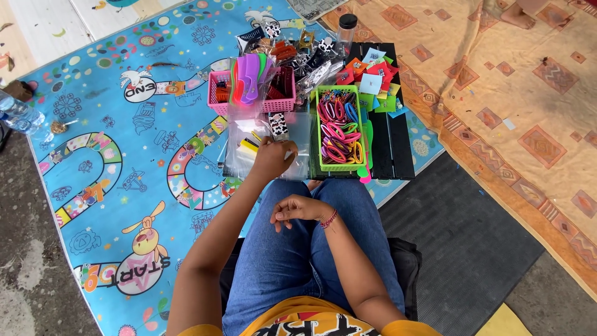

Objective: Packaging various hair accessories like combs and clips into individual plastic bags.

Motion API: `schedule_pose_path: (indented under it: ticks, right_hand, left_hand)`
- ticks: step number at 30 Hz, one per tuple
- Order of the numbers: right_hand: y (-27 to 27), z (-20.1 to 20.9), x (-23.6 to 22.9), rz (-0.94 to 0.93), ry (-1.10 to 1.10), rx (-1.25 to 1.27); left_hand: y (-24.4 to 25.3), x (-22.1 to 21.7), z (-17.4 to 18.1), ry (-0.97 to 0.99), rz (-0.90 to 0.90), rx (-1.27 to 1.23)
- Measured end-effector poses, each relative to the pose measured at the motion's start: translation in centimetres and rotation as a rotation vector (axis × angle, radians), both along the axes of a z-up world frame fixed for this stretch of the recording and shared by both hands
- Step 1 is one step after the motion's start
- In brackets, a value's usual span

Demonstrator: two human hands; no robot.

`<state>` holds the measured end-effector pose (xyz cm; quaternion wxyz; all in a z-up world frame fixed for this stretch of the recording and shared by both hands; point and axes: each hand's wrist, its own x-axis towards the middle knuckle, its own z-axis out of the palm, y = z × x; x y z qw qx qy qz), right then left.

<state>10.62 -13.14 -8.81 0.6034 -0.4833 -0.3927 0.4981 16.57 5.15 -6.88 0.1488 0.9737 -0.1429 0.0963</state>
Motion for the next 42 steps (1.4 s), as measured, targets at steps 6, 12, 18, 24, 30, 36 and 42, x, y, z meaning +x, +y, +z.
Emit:
schedule_pose_path:
  ticks: [6, 12, 18, 24, 30, 36, 42]
  right_hand:
    - [0.2, -1.8, 0.2, -0.12, -0.002, 0.032]
    - [0.9, -2.3, 0.9, -0.41, 0.116, 0.131]
    - [1.1, -3.7, 1.9, -0.389, 0.331, 0.448]
    - [0.0, -3.4, 2.1, -0.427, 0.313, 0.475]
    - [0.6, 0.0, 0.2, -0.86, 0.014, 0.221]
    - [0.4, -1.4, 1.2, -0.972, -0.083, 0.137]
    - [0.1, -0.8, 1.2, -0.998, -0.112, 0.099]
  left_hand:
    - [0.4, -2.0, 4.0, -0.119, 0.033, -0.335]
    - [0.8, -6.2, 6.2, 0.086, -0.052, -1.291]
    - [2.7, -11.8, 1.8, 0.106, 0.16, -1.533]
    - [5.0, -14.7, -2.0, 0.059, 0.253, -1.688]
    - [5.2, -15.1, -1.9, 0.114, 0.247, -1.835]
    - [4.2, -16.1, -0.2, 0.166, 0.218, -1.825]
    - [7.6, -15.7, -6.2, 0.036, 0.564, -1.644]
